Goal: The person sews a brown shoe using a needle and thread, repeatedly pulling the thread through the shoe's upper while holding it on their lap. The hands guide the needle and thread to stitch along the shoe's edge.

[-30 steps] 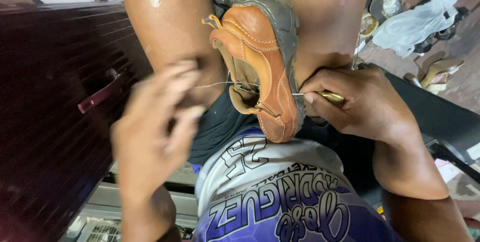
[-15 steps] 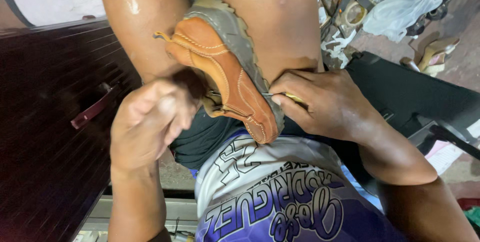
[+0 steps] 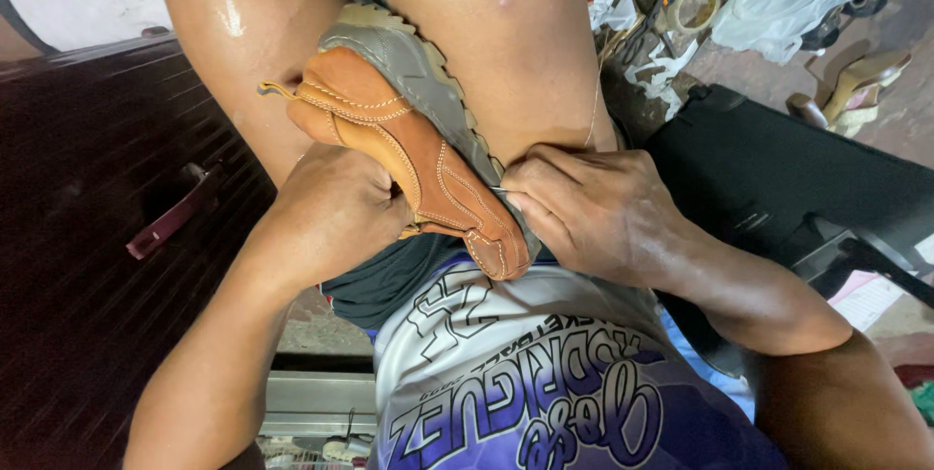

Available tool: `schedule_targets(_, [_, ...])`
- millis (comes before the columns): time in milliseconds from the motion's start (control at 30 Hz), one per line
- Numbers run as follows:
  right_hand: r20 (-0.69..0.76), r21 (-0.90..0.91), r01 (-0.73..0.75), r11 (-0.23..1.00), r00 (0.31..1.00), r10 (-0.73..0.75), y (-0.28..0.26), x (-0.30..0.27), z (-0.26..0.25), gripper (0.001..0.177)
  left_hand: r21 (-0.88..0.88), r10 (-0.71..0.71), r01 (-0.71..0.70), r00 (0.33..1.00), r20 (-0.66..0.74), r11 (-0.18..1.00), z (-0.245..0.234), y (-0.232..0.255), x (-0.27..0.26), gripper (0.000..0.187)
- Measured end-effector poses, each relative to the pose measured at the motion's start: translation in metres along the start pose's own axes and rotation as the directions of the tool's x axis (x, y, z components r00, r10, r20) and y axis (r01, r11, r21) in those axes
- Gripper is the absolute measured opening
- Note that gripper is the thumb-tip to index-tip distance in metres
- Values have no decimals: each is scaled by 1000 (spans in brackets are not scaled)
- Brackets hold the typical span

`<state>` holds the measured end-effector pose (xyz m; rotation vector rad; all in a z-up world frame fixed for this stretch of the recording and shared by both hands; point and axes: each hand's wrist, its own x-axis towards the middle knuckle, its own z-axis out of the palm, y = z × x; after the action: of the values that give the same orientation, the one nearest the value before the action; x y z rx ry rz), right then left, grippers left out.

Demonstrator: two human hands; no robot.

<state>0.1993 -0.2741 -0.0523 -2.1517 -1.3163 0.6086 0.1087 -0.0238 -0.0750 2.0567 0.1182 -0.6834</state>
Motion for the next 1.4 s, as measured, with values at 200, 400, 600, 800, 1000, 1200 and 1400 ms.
schedule_targets(200, [72,-62,-1,998,997,6,-5,6,-5,11,17,-81,80,994,70,997,2,2,6,26])
schedule_targets(400, [165,-287,122,950,983,-76,-22,18,-24,38,63,-133,127,985,111,990,-2,4,6,25])
schedule_targets(600, [155,-375,169,912,981,-118,-10,27,-29,19,65,-80,77,995,56,995,6,-9,2,18])
schedule_targets(800, [93,-441,100,892,994,-65,13,18,-36,56,-44,162,-167,981,-110,985,14,-19,-3,11])
schedule_targets(1000, [73,-528,-10,849,996,57,24,13,-51,45,-321,23,-168,911,-411,932,25,-17,-19,29])
schedule_targets(1200, [-24,-461,-37,887,999,30,23,9,-67,48,-285,-30,-230,728,-685,931,25,27,-43,12])
schedule_targets(1400, [14,-369,-11,929,1000,18,20,-3,-58,48,358,427,-285,799,-424,889,23,81,-29,32])
